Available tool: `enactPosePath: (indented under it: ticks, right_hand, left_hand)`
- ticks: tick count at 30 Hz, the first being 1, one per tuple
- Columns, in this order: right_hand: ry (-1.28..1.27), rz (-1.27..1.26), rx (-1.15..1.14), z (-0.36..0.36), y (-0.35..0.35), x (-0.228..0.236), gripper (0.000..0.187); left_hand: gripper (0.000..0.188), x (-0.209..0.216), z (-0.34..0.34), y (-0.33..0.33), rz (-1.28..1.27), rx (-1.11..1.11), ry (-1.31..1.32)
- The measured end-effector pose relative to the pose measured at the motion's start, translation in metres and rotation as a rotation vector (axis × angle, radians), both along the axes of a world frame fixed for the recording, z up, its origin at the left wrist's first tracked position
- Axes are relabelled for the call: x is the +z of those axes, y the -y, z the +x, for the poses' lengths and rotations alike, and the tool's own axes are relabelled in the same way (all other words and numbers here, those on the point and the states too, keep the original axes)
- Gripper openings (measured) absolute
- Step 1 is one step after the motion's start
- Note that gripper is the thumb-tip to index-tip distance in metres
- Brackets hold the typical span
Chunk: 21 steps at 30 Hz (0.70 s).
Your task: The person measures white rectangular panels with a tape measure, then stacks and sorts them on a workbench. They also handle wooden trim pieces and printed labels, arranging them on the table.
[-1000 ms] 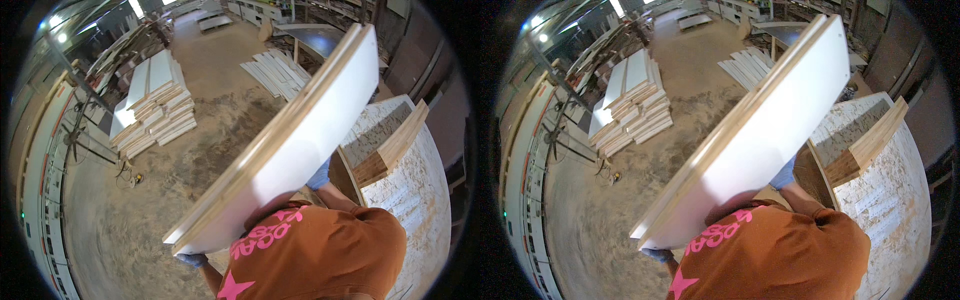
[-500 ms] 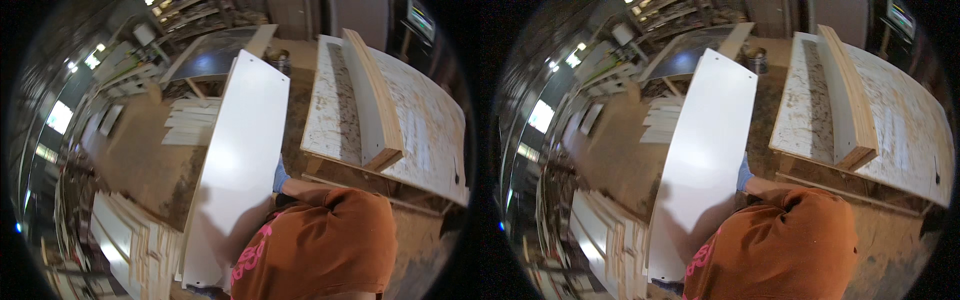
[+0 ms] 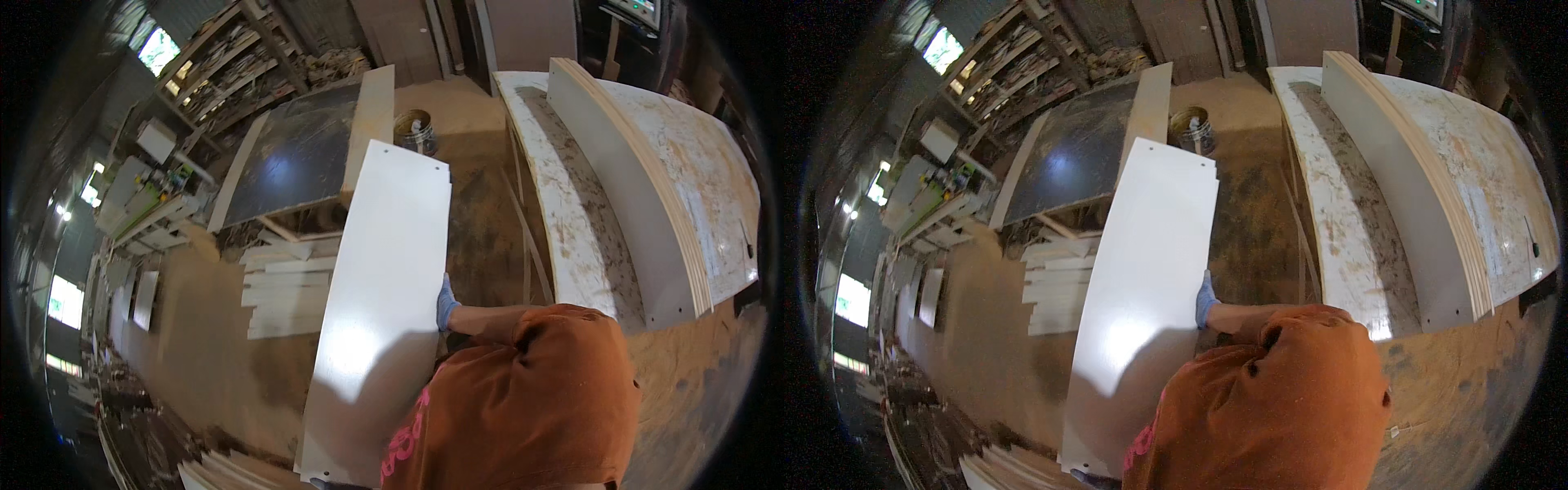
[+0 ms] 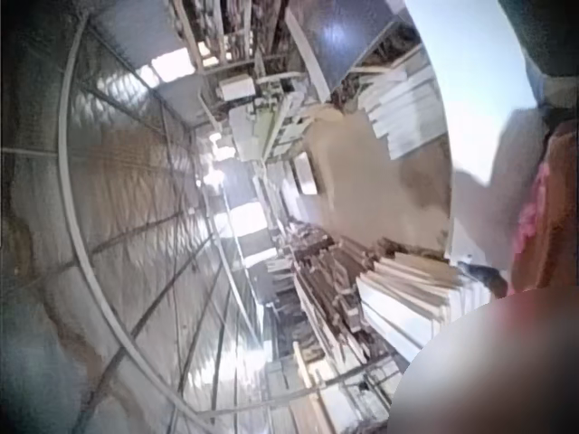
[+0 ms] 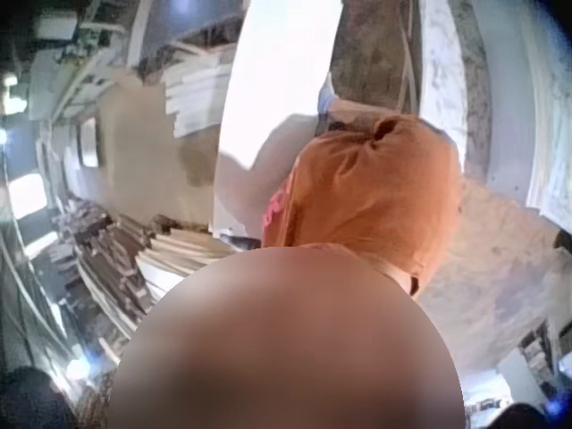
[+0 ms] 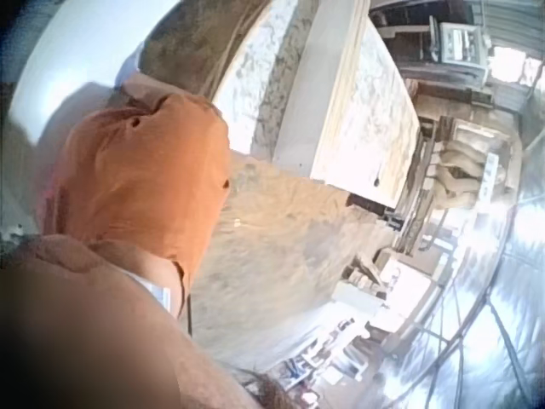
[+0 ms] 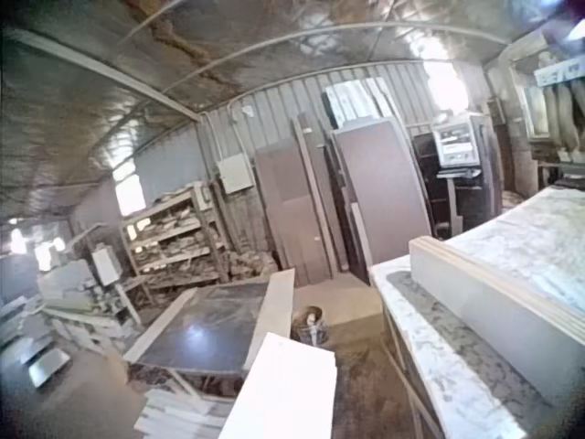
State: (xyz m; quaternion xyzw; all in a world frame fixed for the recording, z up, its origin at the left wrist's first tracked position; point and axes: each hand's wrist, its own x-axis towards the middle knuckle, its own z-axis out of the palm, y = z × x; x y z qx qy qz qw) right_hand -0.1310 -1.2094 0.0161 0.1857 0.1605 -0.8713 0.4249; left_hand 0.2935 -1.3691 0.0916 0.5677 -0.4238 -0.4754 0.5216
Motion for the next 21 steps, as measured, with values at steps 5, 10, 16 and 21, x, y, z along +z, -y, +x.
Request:
enactPosePath:
  ticks: [5,10,16,21]
  right_hand:
    - [0.045,0.18,-0.106,-0.099,0.082,-0.049,0.093]
    - [0.114,0.269,-0.094,-0.158,0.158,-0.07,0.087]
    - [0.193,0.261,-0.169,-0.25,0.233,-0.091,0.083]
    - [0.247,0.391,-0.28,-0.305,0.27,-0.129,0.084]
  left_hand:
    - [0.069,0.026,-0.095,0.084,0.103,-0.048,-0.034]
    - [0.067,-0.029,-0.106,0.205,0.101,-0.244,-0.119]
    - [0.074,0.009,-0.26,0.293,0.239,-0.34,-0.271]
    - [0.075,-0.013,-0.333,0.367,0.523,-0.428,-0.376]
